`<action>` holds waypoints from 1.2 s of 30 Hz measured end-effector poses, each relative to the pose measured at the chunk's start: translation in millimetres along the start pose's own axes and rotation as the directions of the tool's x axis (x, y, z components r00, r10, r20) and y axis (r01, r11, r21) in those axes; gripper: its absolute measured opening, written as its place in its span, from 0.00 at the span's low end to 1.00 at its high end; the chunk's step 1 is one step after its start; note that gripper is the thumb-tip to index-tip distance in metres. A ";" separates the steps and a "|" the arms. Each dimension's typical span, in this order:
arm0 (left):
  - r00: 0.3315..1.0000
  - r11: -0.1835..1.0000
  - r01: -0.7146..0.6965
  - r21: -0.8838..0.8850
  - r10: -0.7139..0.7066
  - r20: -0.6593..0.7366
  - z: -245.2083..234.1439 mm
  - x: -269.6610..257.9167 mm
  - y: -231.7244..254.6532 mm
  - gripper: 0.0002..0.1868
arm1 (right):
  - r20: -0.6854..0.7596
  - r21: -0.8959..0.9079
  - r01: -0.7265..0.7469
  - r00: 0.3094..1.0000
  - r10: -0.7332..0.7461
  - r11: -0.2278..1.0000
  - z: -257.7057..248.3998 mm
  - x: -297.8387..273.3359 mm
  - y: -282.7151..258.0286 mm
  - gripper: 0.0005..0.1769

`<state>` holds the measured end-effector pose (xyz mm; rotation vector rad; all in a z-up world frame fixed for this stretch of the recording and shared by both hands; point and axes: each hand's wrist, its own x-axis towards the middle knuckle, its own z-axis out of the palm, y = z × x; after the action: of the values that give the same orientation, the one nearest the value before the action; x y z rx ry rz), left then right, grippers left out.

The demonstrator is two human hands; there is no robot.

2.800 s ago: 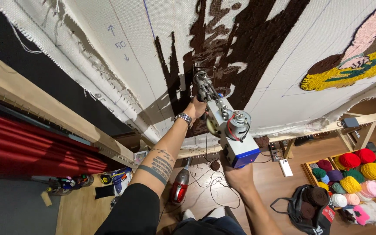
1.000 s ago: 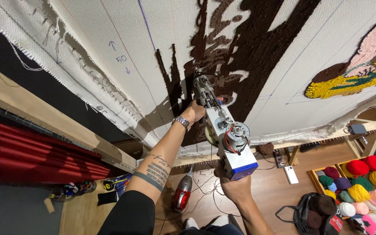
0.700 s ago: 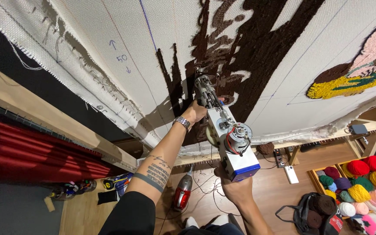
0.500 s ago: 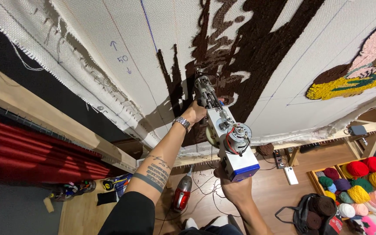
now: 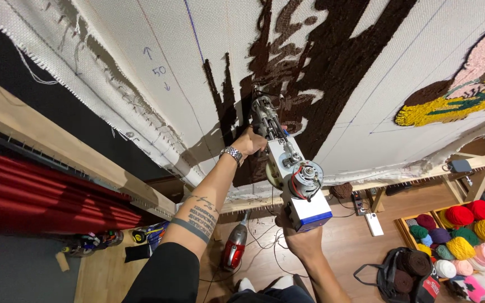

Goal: Tufting a rug with a tufting gun on a wooden frame.

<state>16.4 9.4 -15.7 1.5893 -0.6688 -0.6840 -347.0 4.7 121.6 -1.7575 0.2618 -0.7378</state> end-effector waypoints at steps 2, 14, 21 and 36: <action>0.999 0.999 0.026 0.024 -0.025 -0.047 -3.5 12.8 -20.6 0.38 | -0.042 0.131 -0.162 0.985 0.169 0.978 4.8 -2.6 5.4 0.05; 0.974 0.965 0.222 0.139 -0.212 -0.086 -6.8 2.1 23.0 0.63 | -0.033 0.119 -0.202 0.978 0.208 0.972 7.7 3.4 4.2 0.05; 0.984 0.921 -0.139 0.364 0.087 0.156 -26.8 42.0 -55.4 0.21 | -0.024 0.163 -0.202 0.978 0.209 0.966 5.2 0.1 6.2 0.05; 0.958 0.998 0.028 -0.055 -0.011 0.285 31.8 -97.6 113.3 0.18 | -0.036 0.015 -0.112 0.993 0.113 0.994 -59.0 -40.3 2.2 0.12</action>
<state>-76.6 49.0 99.2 1.4575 -0.8365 -0.9502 -413.3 -21.2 114.4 -1.7037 0.3778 -0.6894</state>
